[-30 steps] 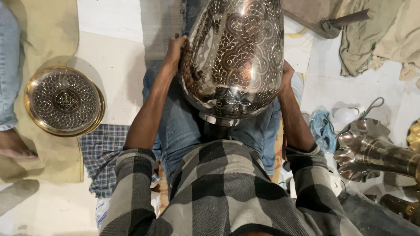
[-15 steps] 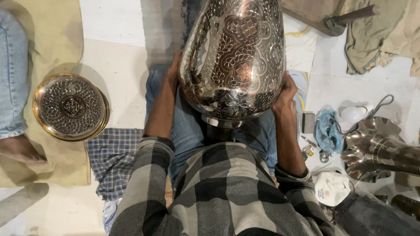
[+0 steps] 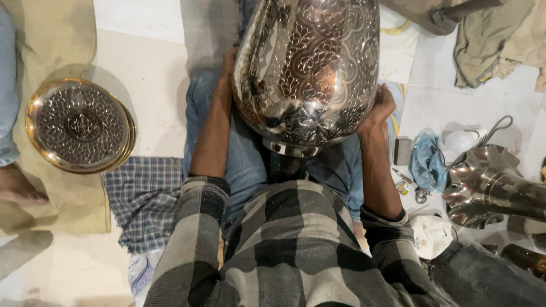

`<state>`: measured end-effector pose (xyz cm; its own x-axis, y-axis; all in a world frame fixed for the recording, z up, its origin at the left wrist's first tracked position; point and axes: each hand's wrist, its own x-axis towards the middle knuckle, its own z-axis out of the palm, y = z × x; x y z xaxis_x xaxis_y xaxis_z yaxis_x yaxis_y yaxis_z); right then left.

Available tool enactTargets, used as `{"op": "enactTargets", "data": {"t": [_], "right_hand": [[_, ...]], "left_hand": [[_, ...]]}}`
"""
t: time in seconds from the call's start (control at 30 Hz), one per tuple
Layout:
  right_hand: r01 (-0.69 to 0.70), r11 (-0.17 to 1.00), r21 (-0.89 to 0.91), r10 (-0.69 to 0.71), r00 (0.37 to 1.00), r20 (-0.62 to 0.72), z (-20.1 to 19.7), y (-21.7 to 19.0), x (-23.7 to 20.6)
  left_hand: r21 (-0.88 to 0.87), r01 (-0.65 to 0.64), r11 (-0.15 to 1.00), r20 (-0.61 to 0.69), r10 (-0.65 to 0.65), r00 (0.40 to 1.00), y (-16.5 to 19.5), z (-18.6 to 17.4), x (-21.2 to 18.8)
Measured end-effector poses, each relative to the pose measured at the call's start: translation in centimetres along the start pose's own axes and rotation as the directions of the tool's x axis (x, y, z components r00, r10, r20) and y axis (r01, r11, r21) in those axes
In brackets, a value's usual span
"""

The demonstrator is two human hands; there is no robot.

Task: The person sits on the floor and uses a wooden mallet to hammer a chisel into a large silver metal vessel, creating decorative patterns. They repeatedly strike the chisel and adjust the vessel's position to work on different areas.

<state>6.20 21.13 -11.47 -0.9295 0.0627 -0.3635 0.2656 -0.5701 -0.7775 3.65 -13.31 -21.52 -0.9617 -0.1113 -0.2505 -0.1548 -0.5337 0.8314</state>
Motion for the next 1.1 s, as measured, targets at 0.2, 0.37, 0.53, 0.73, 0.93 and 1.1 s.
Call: {"op": "enactTargets", "data": {"t": [0.2,0.37,0.53,0.73,0.93,1.1], "right_hand": [[0.356,0.926,-0.123,-0.367,0.926,-0.088,-0.7,4.3,-5.3],[0.054,0.997,-0.051,-0.055,0.998,-0.023,-3.4,11.2,-15.9],[-0.408,0.757,-0.510,0.482,0.876,0.014,-4.5,11.8,-18.5],[-0.003,0.412,-0.911,0.186,0.979,0.081,-1.0,12.7,-18.2],[0.092,0.507,-0.857,0.162,0.966,0.200,-2.5,11.9,-17.6],[0.037,0.629,-0.776,0.241,0.940,0.240,-5.0,12.0,-16.5]], "left_hand": [[0.157,-0.231,0.960,0.070,0.223,0.972,0.1,-0.6,-1.1],[-0.051,-0.063,0.997,0.054,0.065,0.996,-0.1,-1.1,-1.4],[-0.056,-0.024,0.998,0.054,0.027,0.998,-0.9,-1.9,-2.2],[-0.333,0.258,0.907,0.119,-0.231,0.966,0.7,-1.0,-2.4],[0.192,-0.133,0.972,0.113,0.112,0.987,-0.3,-0.8,-3.9],[0.167,0.142,0.976,-0.127,-0.121,0.984,-0.2,0.3,-4.1]]}}
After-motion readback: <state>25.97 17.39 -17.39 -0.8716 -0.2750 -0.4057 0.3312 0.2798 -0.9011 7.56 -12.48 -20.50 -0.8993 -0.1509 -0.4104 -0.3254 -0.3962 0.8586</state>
